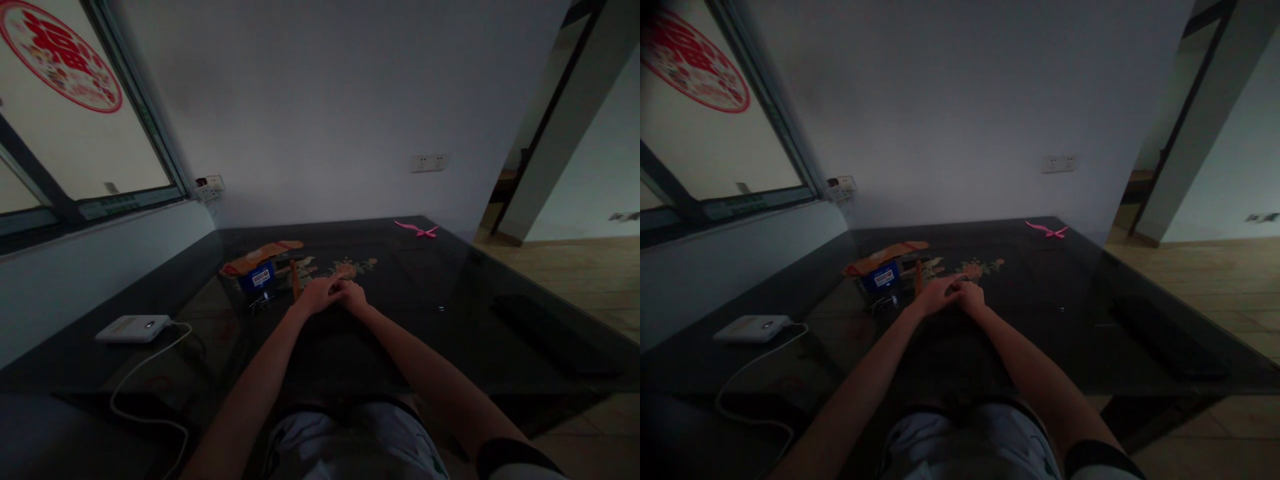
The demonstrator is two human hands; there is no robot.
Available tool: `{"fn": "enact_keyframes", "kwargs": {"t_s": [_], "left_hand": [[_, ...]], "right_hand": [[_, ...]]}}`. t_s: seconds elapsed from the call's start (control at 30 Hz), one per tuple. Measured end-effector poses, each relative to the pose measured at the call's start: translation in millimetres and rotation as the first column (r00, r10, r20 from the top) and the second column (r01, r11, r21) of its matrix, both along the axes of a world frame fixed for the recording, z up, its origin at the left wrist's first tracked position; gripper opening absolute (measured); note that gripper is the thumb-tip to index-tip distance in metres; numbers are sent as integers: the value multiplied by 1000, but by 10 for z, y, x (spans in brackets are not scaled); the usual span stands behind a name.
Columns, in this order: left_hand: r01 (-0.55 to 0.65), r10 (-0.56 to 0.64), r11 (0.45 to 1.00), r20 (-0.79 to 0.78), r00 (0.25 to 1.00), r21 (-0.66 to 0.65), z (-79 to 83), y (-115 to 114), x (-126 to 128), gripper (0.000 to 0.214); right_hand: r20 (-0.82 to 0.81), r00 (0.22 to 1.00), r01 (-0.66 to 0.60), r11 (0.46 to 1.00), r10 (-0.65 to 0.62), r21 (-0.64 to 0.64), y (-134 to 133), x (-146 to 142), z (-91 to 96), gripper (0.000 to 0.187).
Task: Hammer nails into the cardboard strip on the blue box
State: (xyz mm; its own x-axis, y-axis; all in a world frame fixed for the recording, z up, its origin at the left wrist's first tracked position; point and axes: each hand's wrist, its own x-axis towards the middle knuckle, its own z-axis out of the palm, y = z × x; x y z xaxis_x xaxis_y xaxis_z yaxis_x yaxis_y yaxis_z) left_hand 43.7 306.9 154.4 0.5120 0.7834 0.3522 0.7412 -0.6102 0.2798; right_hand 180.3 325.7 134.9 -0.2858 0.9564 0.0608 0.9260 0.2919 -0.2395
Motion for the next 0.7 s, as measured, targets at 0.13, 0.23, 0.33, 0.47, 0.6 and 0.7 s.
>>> {"fn": "enact_keyframes", "kwargs": {"t_s": [0.13, 0.23, 0.33, 0.47, 0.6, 0.7], "left_hand": [[-125, 99, 988, 251, 963, 87, 100, 136, -222, 34], [-252, 177, 958, 400, 899, 141, 201, 282, -486, 29], [-353, 246, 900, 371, 896, 255, 363, 454, -859, 28], [-499, 461, 835, 201, 864, 233, 578, 644, -1425, 36], [-667, 676, 737, -108, 729, 115, 600, 679, -1869, 62], [-739, 719, 673, -260, 644, 29, 500, 673, -2064, 84]], "right_hand": [[-25, 1000, 9, 1000, -9, -2, 9, -44, -1, 39], [-34, 999, -1, 1000, 0, -7, 42, -72, -5, 42], [-38, 999, -15, 1000, 15, 0, 56, -82, -18, 39], [-49, 996, -78, 997, 79, 18, 31, -97, -22, 32], [-66, 984, -162, 986, 165, 45, 57, -238, 41, 30], [-74, 972, -220, 974, 224, 62, 135, -467, 109, 31]]}}
